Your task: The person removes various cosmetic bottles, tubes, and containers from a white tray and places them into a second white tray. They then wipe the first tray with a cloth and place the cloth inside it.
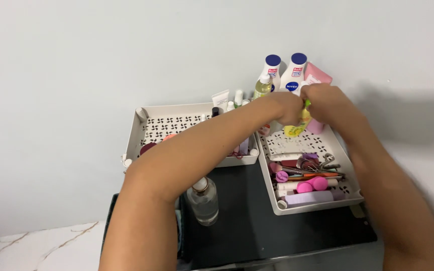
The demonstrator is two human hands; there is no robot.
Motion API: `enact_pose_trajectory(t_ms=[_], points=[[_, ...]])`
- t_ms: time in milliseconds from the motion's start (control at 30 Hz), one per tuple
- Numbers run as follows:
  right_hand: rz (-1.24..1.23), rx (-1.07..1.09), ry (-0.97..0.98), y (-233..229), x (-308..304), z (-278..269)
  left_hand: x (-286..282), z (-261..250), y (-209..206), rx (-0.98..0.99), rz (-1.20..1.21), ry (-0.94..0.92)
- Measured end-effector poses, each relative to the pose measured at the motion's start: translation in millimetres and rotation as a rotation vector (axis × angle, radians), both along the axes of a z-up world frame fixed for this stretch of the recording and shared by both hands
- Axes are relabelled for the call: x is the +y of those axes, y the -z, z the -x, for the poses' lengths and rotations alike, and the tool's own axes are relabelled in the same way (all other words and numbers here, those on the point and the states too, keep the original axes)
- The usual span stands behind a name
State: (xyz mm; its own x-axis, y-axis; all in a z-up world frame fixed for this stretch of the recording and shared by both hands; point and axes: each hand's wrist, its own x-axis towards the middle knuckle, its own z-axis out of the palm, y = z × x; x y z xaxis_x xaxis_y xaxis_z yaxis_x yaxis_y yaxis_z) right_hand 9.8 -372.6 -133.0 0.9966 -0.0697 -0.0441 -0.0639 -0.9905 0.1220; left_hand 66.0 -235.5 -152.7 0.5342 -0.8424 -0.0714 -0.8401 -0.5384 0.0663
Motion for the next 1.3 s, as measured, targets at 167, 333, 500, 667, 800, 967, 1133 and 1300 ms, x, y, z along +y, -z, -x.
enact_pose_trajectory(t_ms=[167,333,500,667,800,967,1133,1300], points=[[0.013,-0.08,-0.059,25.3,-13.0,-21.9,-7.3,-16.7,28.2,-0.045,-0.077,0.051],[0.019,-0.129,-0.066,0.0,7.3,3.9,31.1,29.2,-23.7,0.042,0.094,0.064],[0.061,-0.389,-0.143,-29.8,33.8,25.5,125.3,32.3,-97.7,-0.091,0.509,0.088],[-0.063,-0.694,-0.447,-39.4,107.0,1.2,206.1,-10.0,-74.4,-0.542,0.26,-0.357],[0.246,-0.597,-0.49,-24.4,148.8,-30.2,211.9,-4.2,-49.0,-0.367,0.22,-0.481],[0.279,-0.433,-0.444,-10.6,156.8,-67.5,200.7,-8.2,-34.5,-0.323,0.289,-0.47],[0.166,-0.496,-0.414,-58.8,152.7,-39.6,185.7,-10.3,-48.6,-0.393,0.36,-0.416],[-0.055,-0.724,-0.427,-120.1,128.7,7.3,163.8,18.6,-91.0,-0.429,0.744,-0.243]])
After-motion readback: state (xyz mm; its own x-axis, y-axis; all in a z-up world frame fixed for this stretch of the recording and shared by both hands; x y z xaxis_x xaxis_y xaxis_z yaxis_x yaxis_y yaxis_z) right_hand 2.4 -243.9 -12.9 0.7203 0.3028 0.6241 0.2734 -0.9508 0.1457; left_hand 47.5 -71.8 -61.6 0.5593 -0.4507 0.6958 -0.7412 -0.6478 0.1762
